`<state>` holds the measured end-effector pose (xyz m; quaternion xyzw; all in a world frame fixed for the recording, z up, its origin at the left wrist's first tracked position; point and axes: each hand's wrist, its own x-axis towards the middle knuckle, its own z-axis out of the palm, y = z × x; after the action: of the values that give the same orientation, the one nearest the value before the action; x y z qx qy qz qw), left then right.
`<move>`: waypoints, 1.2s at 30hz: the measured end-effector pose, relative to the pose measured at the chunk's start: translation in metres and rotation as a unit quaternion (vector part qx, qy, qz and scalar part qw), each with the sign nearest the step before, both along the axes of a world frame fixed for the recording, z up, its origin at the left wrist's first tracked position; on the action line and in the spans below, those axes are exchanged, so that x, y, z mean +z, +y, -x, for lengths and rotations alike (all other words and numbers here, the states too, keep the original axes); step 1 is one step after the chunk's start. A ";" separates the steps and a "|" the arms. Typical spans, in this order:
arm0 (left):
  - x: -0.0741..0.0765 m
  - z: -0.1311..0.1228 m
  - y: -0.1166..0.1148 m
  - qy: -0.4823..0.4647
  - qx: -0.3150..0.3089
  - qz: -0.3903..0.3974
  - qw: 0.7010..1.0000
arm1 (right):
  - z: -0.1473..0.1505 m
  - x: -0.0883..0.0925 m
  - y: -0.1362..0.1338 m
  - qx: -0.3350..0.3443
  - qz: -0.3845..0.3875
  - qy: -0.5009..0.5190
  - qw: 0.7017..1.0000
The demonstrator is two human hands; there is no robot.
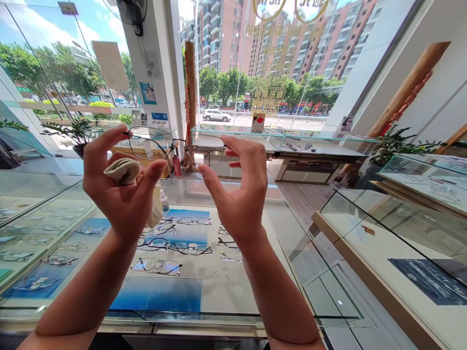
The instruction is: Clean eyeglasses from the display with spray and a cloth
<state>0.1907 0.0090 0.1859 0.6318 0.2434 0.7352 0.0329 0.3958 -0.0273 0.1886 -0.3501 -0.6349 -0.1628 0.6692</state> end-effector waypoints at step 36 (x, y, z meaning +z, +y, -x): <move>-0.012 -0.019 0.028 -0.054 0.080 -0.178 0.979 | 0.013 -0.012 0.019 0.061 -0.010 0.038 0.997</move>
<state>0.2094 0.0370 0.1744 0.5655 0.1568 0.7998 -0.1261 0.3831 -0.0080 0.1763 -0.3094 -0.6276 -0.1148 0.7051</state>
